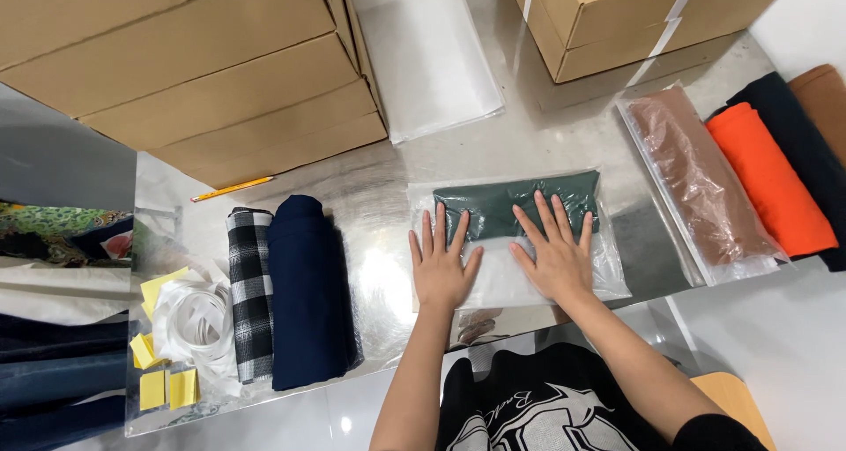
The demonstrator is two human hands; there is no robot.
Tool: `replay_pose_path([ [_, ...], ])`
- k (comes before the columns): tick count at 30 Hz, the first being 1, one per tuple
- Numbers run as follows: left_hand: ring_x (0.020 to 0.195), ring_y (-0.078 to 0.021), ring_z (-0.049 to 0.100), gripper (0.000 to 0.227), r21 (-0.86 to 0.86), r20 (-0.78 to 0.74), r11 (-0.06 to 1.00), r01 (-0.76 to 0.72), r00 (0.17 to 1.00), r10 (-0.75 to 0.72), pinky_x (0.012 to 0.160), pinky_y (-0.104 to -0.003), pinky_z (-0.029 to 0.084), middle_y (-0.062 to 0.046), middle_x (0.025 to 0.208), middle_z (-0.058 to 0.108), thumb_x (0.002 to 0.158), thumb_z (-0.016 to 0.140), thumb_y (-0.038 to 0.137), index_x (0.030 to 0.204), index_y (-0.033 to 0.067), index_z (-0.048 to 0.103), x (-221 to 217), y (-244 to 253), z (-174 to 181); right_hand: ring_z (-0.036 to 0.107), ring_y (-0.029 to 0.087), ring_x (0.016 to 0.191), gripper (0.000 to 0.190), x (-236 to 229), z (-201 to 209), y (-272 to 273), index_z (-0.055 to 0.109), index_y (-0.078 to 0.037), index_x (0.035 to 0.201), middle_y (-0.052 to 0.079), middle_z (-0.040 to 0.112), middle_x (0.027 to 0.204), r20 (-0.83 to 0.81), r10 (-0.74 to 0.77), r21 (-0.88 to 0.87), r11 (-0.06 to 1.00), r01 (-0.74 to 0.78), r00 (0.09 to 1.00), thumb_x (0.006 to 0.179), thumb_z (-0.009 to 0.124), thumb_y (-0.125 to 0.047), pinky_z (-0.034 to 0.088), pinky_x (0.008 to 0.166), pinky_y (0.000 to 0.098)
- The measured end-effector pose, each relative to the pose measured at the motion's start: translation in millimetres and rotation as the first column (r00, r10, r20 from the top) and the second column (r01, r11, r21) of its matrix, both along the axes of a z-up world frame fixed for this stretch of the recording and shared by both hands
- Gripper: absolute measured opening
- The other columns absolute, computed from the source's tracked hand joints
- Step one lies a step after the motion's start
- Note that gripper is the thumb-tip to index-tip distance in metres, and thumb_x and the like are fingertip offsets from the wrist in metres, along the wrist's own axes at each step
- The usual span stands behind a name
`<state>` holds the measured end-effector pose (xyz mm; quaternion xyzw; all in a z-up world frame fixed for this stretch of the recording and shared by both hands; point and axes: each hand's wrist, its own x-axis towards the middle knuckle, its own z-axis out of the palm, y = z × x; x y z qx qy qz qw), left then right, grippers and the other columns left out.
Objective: The person wraps folded clothes in clear plastic bags on a table. They first wrap a brown folded item, then a green folded item, smoothing the plastic and folding the edges to secure the contents.
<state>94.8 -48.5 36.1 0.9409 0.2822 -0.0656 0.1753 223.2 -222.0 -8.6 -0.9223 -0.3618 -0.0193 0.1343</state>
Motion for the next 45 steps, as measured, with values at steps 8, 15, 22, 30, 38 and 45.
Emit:
replay_pose_path([
  [8,0.167,-0.0304,-0.005,0.057,0.020,-0.001,0.988,0.153,0.988,-0.153,0.132,-0.058,0.000,0.000,0.182,-0.001,0.109,0.027,0.057,0.165,0.0542,0.022,5.0,4.0,-8.3,0.011,0.022,0.166,0.060,-18.2,24.7,32.6,0.035,-0.033,0.166,0.001,0.012,0.182,-0.030,0.074,-0.136,0.988,-0.078,0.997,0.107,0.045,-0.034,-0.003,0.127,0.0688],
  [15,0.166,-0.0374,0.000,0.055,0.054,0.023,0.988,0.142,0.989,-0.143,0.131,-0.061,0.006,0.001,0.181,0.006,0.107,0.030,0.062,0.161,0.0587,0.029,4.2,7.3,-15.5,0.016,0.015,0.164,0.059,-16.6,11.0,48.1,0.034,-0.033,0.167,-0.009,0.025,0.178,0.018,0.186,-0.108,0.977,-0.183,0.982,0.109,0.041,-0.047,-0.001,0.128,0.0662],
  [22,0.165,-0.0398,0.001,0.056,0.054,0.039,0.993,0.105,0.993,-0.108,0.131,-0.061,0.005,-0.001,0.181,0.004,0.105,0.032,0.065,0.161,0.0618,0.027,3.7,8.3,-19.5,0.015,0.013,0.164,0.064,5.6,15.2,22.8,0.029,-0.038,0.168,-0.013,0.020,0.179,-0.032,0.104,-0.131,0.985,-0.107,0.994,0.109,0.031,-0.063,-0.005,0.129,0.0645],
  [30,0.166,-0.0369,-0.003,0.064,0.017,-0.066,0.999,0.049,0.997,-0.048,0.131,-0.059,0.000,-0.002,0.182,-0.001,0.101,0.029,0.075,0.163,0.0625,0.019,3.8,10.5,-1.0,0.009,0.018,0.166,0.071,27.1,17.8,-15.4,0.022,-0.042,0.170,-0.010,0.010,0.182,-0.063,-0.106,-0.158,0.983,0.095,0.992,0.106,0.027,-0.073,-0.008,0.126,0.0730],
  [38,0.166,-0.0360,-0.001,0.068,0.006,-0.074,1.000,-0.023,0.997,0.023,0.132,-0.057,0.001,-0.004,0.182,0.004,0.100,0.032,0.075,0.165,0.0586,0.020,1.7,14.3,7.3,0.014,0.020,0.165,0.076,35.2,12.3,-42.7,0.019,-0.039,0.171,-0.006,0.013,0.181,-0.134,-0.242,-0.153,0.963,0.222,0.961,0.105,0.030,-0.075,0.003,0.126,0.0764],
  [45,0.151,-0.0396,0.042,0.075,-0.145,0.467,0.939,-0.311,0.816,0.342,0.126,-0.051,0.036,-0.019,0.173,0.029,0.097,0.074,0.033,0.165,0.0257,0.043,-19.0,24.3,-38.2,0.065,0.037,0.129,0.070,29.5,2.7,-75.6,0.063,-0.005,0.147,0.019,0.065,0.143,-0.028,-0.274,0.417,0.871,0.260,0.961,0.084,0.087,-0.026,0.050,0.107,0.0532],
])
